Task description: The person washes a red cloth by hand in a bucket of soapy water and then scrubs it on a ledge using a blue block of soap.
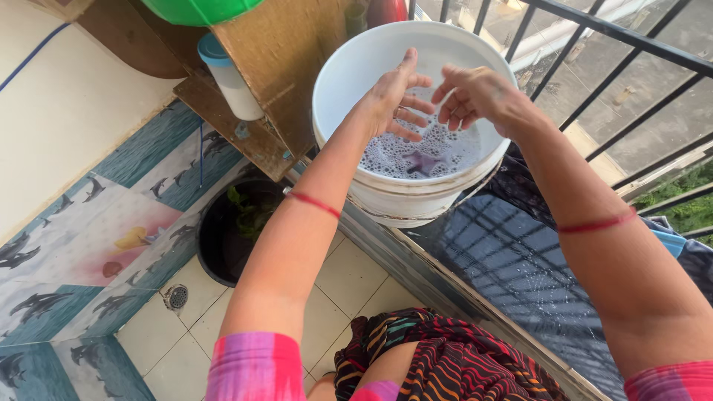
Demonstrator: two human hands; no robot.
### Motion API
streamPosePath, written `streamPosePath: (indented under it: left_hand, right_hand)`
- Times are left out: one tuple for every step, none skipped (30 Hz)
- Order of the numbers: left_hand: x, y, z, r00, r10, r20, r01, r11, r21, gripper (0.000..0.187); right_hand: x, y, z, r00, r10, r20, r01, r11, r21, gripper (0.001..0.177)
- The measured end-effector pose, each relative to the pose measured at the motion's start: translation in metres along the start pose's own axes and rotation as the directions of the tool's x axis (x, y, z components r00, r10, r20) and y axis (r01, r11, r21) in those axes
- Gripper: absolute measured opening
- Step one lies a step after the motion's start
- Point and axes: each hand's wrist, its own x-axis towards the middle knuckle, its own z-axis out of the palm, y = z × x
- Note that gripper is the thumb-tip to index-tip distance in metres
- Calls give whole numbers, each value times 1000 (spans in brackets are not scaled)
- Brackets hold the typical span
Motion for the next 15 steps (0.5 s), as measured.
streamPosePath:
  left_hand:
    - [12, -2, -4, 999, -50, -16, 52, 993, 105, 94]
    - [22, -5, -9, 994, -98, -38, 104, 972, 209, 93]
    - [32, -7, -12, 988, -143, -64, 156, 938, 309, 91]
    - [39, -11, -15, 985, -145, -89, 169, 887, 430, 86]
    - [45, -16, -15, 983, -142, -114, 181, 820, 544, 82]
    - [51, -20, -15, 975, -166, -144, 220, 737, 640, 78]
    - [58, -23, -15, 966, -189, -177, 258, 640, 724, 75]
    - [67, -25, -12, 973, -170, -156, 219, 459, 861, 74]
    - [73, -29, -7, 978, -160, -131, 169, 252, 953, 73]
    - [77, -31, -4, 982, -155, -104, 110, 33, 993, 72]
    - [77, -31, -1, 976, -188, -107, 106, -13, 994, 79]
    - [74, -34, 3, 969, -220, -111, 101, -58, 993, 87]
    - [68, -39, 7, 960, -253, -117, 94, -102, 990, 97]
    - [63, -42, 10, 943, -322, -82, 37, -143, 989, 92]
    - [58, -47, 11, 919, -391, -52, -22, -182, 983, 89]
  right_hand:
    - [15, 10, -2, 1000, 24, 15, -21, 986, -166, 53]
    - [31, 20, 1, 998, 50, 24, -40, 944, -328, 46]
    - [47, 30, 4, 997, 78, 25, -57, 875, -480, 40]
    - [58, 42, 6, 991, -12, 132, 96, 752, -652, 36]
    - [66, 52, 8, 965, -74, 252, 247, 581, -776, 34]
    - [74, 59, 17, 973, 44, 226, 174, 502, -847, 32]
    - [76, 65, 25, 969, 161, 185, 105, 411, -906, 31]
    - [74, 65, 25, 965, 206, 161, 59, 427, -902, 32]
    - [68, 63, 24, 957, 254, 138, 11, 444, -896, 34]
    - [62, 57, 24, 946, 302, 116, -38, 459, -888, 36]
    - [56, 50, 25, 946, 308, 98, -59, 463, -884, 37]
    - [50, 43, 27, 946, 314, 80, -80, 466, -881, 39]
    - [45, 37, 28, 945, 321, 63, -102, 470, -877, 40]
    - [41, 32, 30, 943, 329, 54, -115, 473, -873, 39]
    - [38, 28, 31, 941, 336, 45, -129, 478, -869, 39]
